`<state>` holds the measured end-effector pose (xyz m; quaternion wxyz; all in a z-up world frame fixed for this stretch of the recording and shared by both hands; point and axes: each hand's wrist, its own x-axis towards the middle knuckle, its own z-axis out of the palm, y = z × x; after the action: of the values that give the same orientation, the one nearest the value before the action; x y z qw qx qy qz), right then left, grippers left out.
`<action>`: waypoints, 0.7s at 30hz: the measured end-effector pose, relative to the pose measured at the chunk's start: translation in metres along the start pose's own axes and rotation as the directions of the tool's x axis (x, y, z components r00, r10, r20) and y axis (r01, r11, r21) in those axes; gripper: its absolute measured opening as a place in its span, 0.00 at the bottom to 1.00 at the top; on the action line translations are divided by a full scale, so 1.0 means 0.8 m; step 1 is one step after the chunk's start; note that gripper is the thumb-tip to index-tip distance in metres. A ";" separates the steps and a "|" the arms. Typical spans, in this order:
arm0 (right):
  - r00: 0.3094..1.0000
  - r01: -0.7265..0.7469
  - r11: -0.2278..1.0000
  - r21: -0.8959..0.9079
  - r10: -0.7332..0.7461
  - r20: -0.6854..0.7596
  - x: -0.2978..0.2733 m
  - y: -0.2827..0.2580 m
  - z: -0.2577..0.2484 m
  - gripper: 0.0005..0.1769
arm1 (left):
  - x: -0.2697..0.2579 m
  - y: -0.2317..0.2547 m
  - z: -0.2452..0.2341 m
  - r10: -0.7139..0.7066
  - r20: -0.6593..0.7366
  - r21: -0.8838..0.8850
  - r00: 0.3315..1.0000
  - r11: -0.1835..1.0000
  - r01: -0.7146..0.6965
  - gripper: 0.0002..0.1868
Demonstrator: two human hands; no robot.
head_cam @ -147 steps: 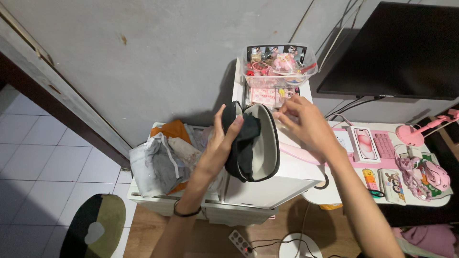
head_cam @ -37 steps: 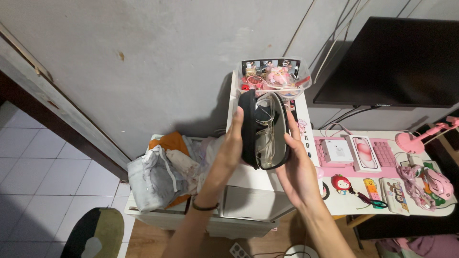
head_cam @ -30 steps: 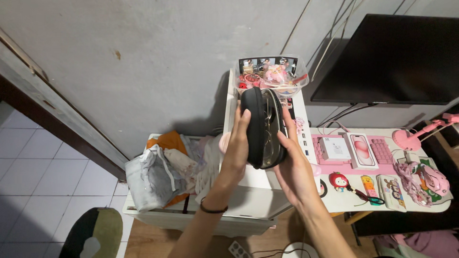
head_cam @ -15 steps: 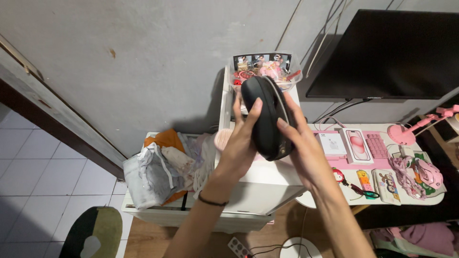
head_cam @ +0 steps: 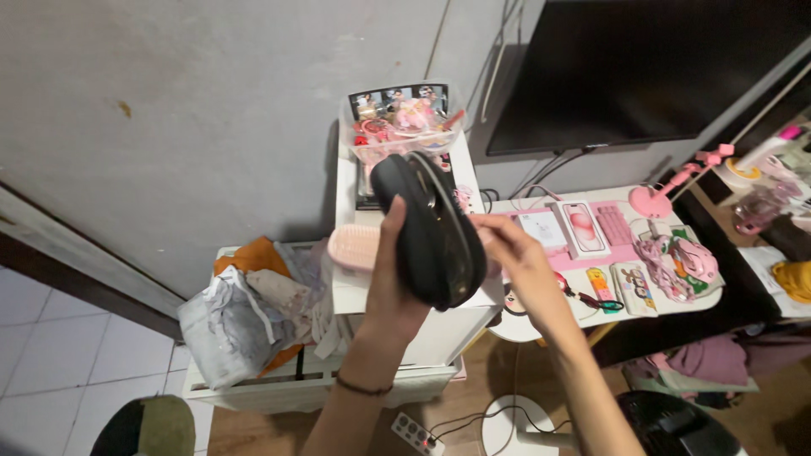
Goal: The person packs a brown handbag with daily essentials including a hairbrush, a small notebook, a pink pouch, tissues, a yellow tin, and a dark cloth. They retrieve items from a desk and place them into the bag on the bed.
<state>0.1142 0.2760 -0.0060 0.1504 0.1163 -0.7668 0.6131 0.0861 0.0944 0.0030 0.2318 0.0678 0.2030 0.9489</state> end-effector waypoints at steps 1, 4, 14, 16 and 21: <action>0.996 0.085 0.988 -0.126 -0.081 0.036 -0.004 0.005 -0.002 0.21 | -0.008 -0.001 -0.002 0.003 0.019 -0.004 1.000 1.000 -0.003 0.32; 0.978 0.197 0.901 -0.386 -0.153 0.142 -0.006 0.012 -0.001 0.23 | -0.033 0.001 -0.005 0.022 0.065 -0.024 0.998 1.000 -0.020 0.32; 0.931 0.137 0.822 -0.552 0.083 0.355 0.040 0.000 0.019 0.20 | -0.070 0.039 -0.009 0.118 -0.008 -0.010 0.993 0.993 -0.118 0.34; 0.904 0.098 0.817 -0.569 0.167 0.394 0.052 0.000 0.016 0.21 | -0.073 0.048 -0.012 0.106 -0.032 -0.032 0.994 0.994 -0.107 0.35; 0.766 0.063 0.874 -0.483 0.268 0.584 0.085 0.005 0.010 0.17 | -0.081 0.064 -0.021 0.126 -0.018 -0.064 0.992 0.990 -0.126 0.36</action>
<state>0.0491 0.2697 0.0143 -0.1284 0.2321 -0.9031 0.3376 0.1182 0.0165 0.0067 0.1721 0.0663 0.1691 0.9682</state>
